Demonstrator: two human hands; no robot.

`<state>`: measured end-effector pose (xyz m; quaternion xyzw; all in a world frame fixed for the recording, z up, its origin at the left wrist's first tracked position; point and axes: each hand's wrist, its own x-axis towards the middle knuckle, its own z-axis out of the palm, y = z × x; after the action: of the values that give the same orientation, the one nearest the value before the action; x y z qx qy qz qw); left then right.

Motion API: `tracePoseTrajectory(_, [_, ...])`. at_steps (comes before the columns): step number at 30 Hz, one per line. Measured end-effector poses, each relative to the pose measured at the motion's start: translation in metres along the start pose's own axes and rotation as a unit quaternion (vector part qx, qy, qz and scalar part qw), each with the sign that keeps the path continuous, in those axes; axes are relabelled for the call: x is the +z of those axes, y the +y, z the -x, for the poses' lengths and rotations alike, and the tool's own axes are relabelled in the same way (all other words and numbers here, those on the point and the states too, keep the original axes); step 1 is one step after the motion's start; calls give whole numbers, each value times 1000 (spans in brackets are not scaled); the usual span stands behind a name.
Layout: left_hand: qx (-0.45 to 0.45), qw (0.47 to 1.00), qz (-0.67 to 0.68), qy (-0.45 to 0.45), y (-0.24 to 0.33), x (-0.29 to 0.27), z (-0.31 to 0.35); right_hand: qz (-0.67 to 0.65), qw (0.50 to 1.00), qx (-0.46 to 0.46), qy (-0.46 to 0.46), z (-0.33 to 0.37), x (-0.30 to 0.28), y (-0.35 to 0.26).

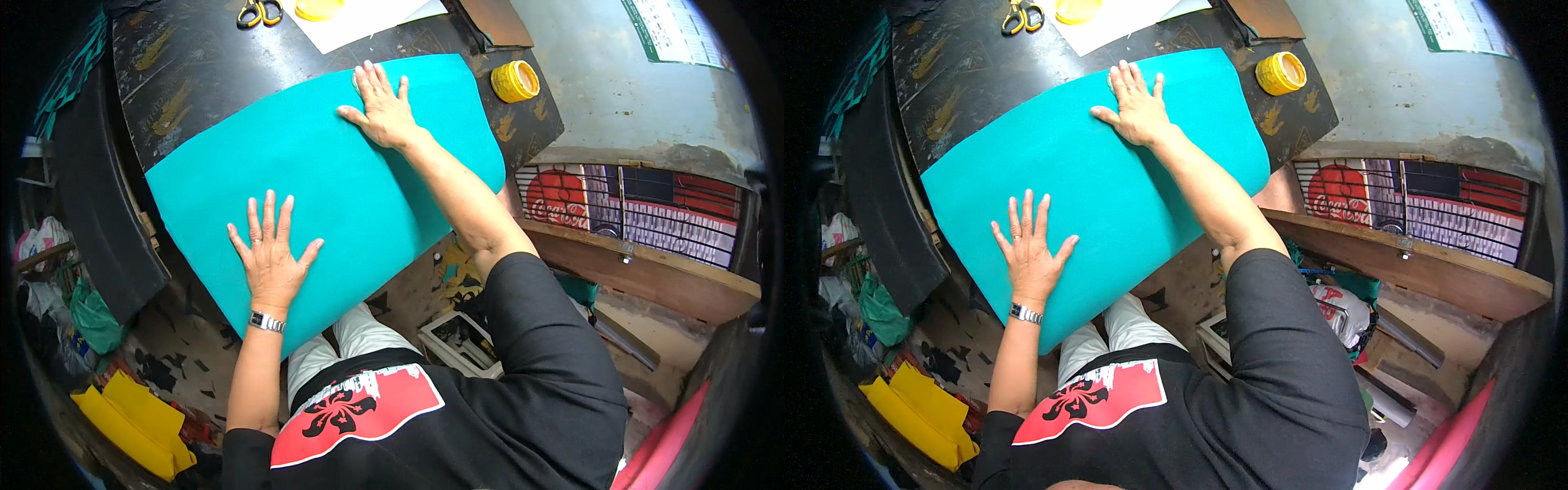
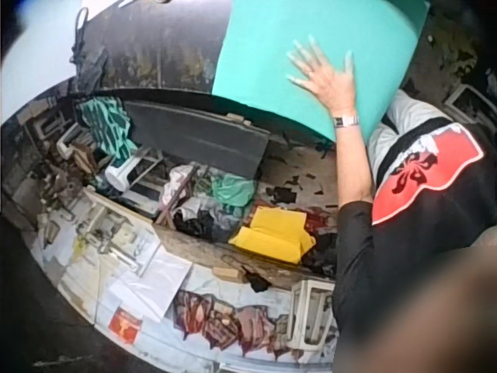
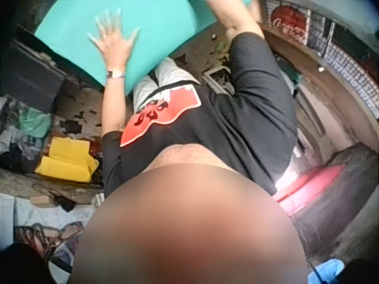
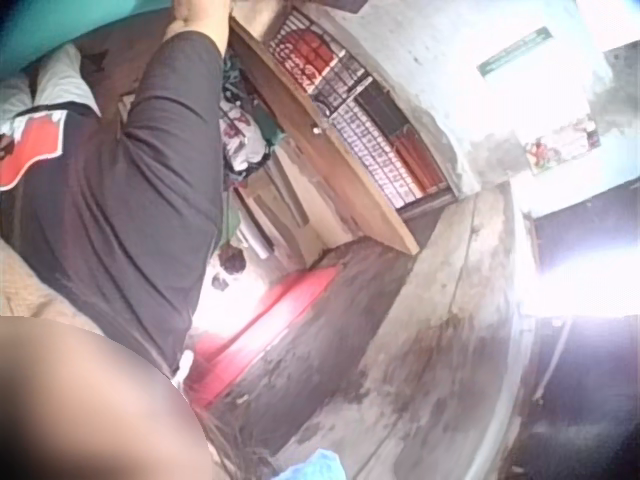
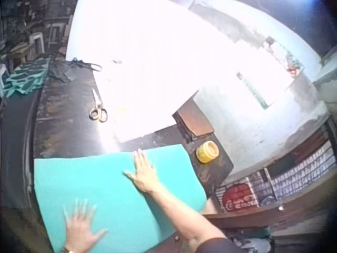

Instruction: The person spreads a yellow adhesive over a large teal sheet on a workbench, then places several black cutout pieces onto the adhesive-coated surface and presses them into place.

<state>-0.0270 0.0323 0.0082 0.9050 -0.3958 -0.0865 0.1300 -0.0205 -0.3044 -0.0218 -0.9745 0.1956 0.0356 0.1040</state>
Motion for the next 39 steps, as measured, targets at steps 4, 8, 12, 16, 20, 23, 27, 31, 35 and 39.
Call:
tracePoseTrajectory(4, [4, 1000, 7, 10, -1, 3, -12, 57, 992, 115, 0, 1, -14, 44])
tracePoseTrajectory(8, [4, 1000, 13, 2, -2, 5, -11, 67, 983, 169, -6, -12, -35, 104])
tracePoseTrajectory(12, [5, 1000, 12, -5, -2, 5, -10, 43, 994, 97, 5, -23, -23, 79])
tracePoseTrajectory(16, [4, 1000, 25, -9, -1, 2, -13, 49, 998, 12, -26, -7, -11, 16])
tracePoseTrajectory(20, [9, 1000, 17, 1, -2, 1, -12, 4, 998, 41, -42, 7, -27, 21])
tracePoseTrajectory(23, [8, 1000, 25, -1, -2, 5, -11, 28, 998, 54, -8, 6, -26, 38])
tracePoseTrajectory(27, [12, 999, 29, 5, -3, 7, -11, 17, 1000, 1, 1, -3, -10, 29])
tracePoseTrajectory(31, [18, 999, 50, -8, -5, 3, -10, 56, 998, 7, -12, -8, -8, 2])
tracePoseTrajectory(35, [26, 998, 59, -8, -4, 2, -11, 46, 999, -3, -6, -9, -6, -25])
tracePoseTrajectory(39, [80, 990, 118, -22, -17, -3, -3, 30, 999, -39, 4, -11, 14, -71])
